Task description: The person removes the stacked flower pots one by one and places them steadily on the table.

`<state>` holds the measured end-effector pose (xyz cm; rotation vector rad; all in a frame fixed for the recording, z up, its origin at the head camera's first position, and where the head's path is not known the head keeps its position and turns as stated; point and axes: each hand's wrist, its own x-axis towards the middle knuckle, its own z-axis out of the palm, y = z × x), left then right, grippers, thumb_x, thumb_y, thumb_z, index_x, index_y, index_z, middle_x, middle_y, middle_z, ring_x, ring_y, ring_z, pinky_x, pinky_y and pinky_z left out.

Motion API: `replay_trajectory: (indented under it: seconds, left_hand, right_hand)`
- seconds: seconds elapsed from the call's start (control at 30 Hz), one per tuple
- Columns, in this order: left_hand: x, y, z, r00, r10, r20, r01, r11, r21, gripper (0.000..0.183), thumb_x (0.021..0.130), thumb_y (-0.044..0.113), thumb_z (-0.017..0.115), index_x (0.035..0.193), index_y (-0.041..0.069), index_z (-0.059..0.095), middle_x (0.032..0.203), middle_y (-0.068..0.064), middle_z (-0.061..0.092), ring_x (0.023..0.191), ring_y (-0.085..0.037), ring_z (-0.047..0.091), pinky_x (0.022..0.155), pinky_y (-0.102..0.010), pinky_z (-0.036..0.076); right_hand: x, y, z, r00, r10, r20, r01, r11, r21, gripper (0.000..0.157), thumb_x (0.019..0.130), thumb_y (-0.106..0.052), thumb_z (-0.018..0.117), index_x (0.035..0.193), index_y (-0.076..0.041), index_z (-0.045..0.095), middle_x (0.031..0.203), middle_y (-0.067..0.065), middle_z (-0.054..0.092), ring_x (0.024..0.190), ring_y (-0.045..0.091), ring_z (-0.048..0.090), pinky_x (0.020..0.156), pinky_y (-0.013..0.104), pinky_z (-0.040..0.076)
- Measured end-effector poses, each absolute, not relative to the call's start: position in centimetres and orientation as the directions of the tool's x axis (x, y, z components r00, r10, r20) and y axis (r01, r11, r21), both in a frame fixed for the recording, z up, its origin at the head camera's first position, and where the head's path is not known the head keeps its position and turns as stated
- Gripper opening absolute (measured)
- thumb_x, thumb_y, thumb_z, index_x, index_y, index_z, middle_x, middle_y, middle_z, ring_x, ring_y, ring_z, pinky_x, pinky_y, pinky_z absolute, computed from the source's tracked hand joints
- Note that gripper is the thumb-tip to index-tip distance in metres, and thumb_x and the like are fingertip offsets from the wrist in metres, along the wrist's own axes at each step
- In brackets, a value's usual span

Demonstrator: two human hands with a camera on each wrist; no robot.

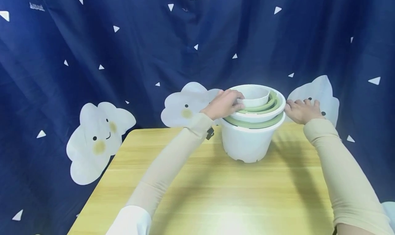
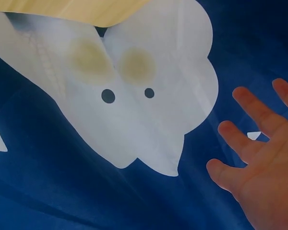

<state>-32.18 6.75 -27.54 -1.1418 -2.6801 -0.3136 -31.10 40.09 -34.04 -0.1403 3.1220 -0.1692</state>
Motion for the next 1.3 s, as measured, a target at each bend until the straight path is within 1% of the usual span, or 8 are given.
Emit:
replay_trajectory:
  seconds: [0.07, 0.17, 0.33, 0.47, 0.53, 0.73, 1.03, 1.3]
  left_hand:
    - [-32.3, 6.5, -27.4, -0.678, 0.678, 0.284, 0.725, 0.680, 0.107, 0.033, 0.102, 0.036, 0.065, 0.131, 0.020, 0.069, 0.132, 0.006, 0.071, 0.123, -0.011, 0.064, 0.104, -0.032, 0.045]
    - [-32.3, 6.3, -27.2, -0.672, 0.673, 0.310, 0.726, 0.681, 0.096, 0.036, 0.101, 0.035, 0.068, 0.133, 0.017, 0.067, 0.133, 0.004, 0.071, 0.122, -0.012, 0.065, 0.105, -0.030, 0.049]
    - [-32.3, 6.1, -26.8, -0.654, 0.648, 0.390, 0.718, 0.695, 0.049, 0.036, 0.097, 0.035, 0.073, 0.128, 0.017, 0.069, 0.125, 0.003, 0.071, 0.114, -0.017, 0.068, 0.099, -0.029, 0.053]
    - [-32.2, 5.7, -26.5, -0.618, 0.644, 0.451, 0.719, 0.695, -0.008, 0.034, 0.097, 0.036, 0.073, 0.124, 0.016, 0.070, 0.119, 0.002, 0.071, 0.108, -0.019, 0.068, 0.094, -0.030, 0.054]
    - [-32.0, 5.5, -26.3, -0.604, 0.641, 0.474, 0.722, 0.691, -0.015, 0.034, 0.097, 0.036, 0.073, 0.124, 0.016, 0.070, 0.118, 0.001, 0.071, 0.106, -0.019, 0.067, 0.093, -0.029, 0.054]
    - [-31.8, 4.7, -25.8, -0.583, 0.613, 0.533, 0.724, 0.690, -0.001, 0.033, 0.098, 0.035, 0.072, 0.122, 0.014, 0.069, 0.118, 0.002, 0.070, 0.107, -0.019, 0.064, 0.094, -0.026, 0.053]
    - [-31.4, 2.9, -24.8, -0.603, 0.544, 0.584, 0.712, 0.697, 0.085, 0.034, 0.098, 0.035, 0.072, 0.123, 0.013, 0.068, 0.124, 0.001, 0.069, 0.116, -0.019, 0.063, 0.099, -0.029, 0.054]
    - [-31.6, 0.0, -24.2, -0.578, 0.483, 0.658, 0.713, 0.692, 0.118, 0.037, 0.095, 0.033, 0.076, 0.122, 0.008, 0.069, 0.119, -0.005, 0.071, 0.108, -0.022, 0.065, 0.096, -0.030, 0.054]
  right_hand:
    - [-31.2, 40.0, -33.9, -0.996, -0.093, -0.009, -0.092, 0.990, -0.104, 0.086, 0.104, -0.063, 0.003, 0.154, 0.002, 0.031, 0.153, 0.039, 0.034, 0.136, 0.064, 0.027, 0.105, 0.083, 0.014]
    - [-31.3, 39.9, -33.8, -0.995, -0.090, -0.030, -0.086, 0.990, -0.112, 0.088, 0.104, -0.062, 0.003, 0.154, 0.004, 0.030, 0.154, 0.041, 0.032, 0.136, 0.066, 0.026, 0.106, 0.084, 0.013]
    - [-31.3, 40.0, -33.6, -0.996, -0.080, -0.043, -0.074, 0.990, -0.122, 0.088, 0.103, -0.062, 0.002, 0.154, 0.006, 0.029, 0.153, 0.042, 0.031, 0.135, 0.068, 0.024, 0.106, 0.084, 0.012]
    - [-31.4, 40.0, -33.5, -0.996, -0.081, -0.049, -0.075, 0.990, -0.120, 0.090, 0.103, -0.063, 0.002, 0.154, 0.006, 0.028, 0.154, 0.042, 0.030, 0.135, 0.068, 0.024, 0.106, 0.085, 0.011]
    - [-31.4, 40.0, -33.5, -0.995, -0.080, -0.057, -0.073, 0.990, -0.122, 0.091, 0.103, -0.063, 0.001, 0.155, 0.007, 0.027, 0.154, 0.043, 0.029, 0.135, 0.069, 0.023, 0.107, 0.085, 0.011]
    - [-31.2, 40.0, -33.6, -0.995, -0.078, -0.060, -0.070, 0.989, -0.127, 0.091, 0.103, -0.063, 0.000, 0.155, 0.007, 0.026, 0.154, 0.043, 0.028, 0.135, 0.070, 0.023, 0.106, 0.086, 0.011]
    - [-31.1, 40.1, -34.1, -0.995, -0.077, -0.057, -0.068, 0.988, -0.140, 0.092, 0.102, -0.064, 0.000, 0.155, 0.006, 0.026, 0.154, 0.043, 0.027, 0.134, 0.071, 0.023, 0.104, 0.087, 0.011]
    - [-31.1, 40.0, -33.9, -0.996, -0.075, -0.056, -0.066, 0.988, -0.142, 0.091, 0.102, -0.064, 0.001, 0.154, 0.005, 0.027, 0.154, 0.043, 0.028, 0.133, 0.071, 0.024, 0.102, 0.087, 0.013]
